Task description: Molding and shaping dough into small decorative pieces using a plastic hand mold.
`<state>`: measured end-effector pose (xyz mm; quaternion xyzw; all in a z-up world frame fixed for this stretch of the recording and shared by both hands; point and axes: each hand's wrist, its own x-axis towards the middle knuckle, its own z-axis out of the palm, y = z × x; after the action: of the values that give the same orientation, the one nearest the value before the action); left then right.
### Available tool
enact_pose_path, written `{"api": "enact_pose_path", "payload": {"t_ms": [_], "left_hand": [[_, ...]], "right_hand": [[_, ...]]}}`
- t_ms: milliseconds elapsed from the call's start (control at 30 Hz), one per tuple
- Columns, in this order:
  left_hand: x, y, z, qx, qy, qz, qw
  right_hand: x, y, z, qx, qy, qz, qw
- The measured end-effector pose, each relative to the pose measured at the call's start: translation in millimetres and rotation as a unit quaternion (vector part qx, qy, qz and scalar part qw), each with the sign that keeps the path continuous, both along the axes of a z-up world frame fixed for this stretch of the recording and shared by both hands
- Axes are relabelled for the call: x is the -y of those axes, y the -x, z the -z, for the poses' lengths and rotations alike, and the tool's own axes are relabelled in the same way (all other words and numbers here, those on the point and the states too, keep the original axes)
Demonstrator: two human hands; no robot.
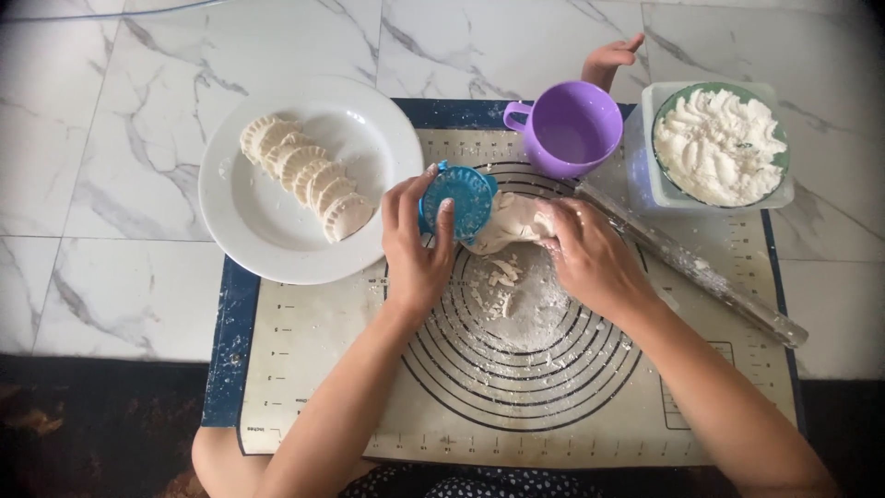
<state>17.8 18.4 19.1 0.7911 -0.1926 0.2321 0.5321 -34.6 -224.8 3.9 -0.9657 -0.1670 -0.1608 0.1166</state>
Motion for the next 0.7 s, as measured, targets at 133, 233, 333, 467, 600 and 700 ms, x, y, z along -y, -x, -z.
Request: {"api": "enact_pose_path", "payload": {"t_ms": [133,233,333,467,600,700], "left_hand": [[1.3,-0.3,2.5,0.016,-0.016,-0.028,0.999],[2.1,-3.9,7.1,0.016,-0.032,-0.054,0.998],[1.4,-5.1,16.7,0.015,-0.099,-0.116,0.988],[2.9,-4.4,14.0,0.000,-0.152,-0.143,0.978],[3.9,-2.8,14.2,-0.010,-0.170,-0.140,0.975],[3.0,-2.1,12.5,-0.016,-0.177,-0.137,0.975]], "right_hand": [[-11.9,8.3,-24.8,0.012,-0.017,0.016,1.000],[-7.9,6.0,-24.3,0.042,-0.050,-0.016,0.998],[-1.8,4.7,-10.9,0.053,-0.056,-0.021,0.997],[-1.0,4.4,-9.5,0.064,-0.063,-0.025,0.996],[5.0,4.3,1.7,0.063,-0.072,-0.011,0.995],[-1.3,8.1,-10.4,0.058,-0.093,-0.010,0.994]]}}
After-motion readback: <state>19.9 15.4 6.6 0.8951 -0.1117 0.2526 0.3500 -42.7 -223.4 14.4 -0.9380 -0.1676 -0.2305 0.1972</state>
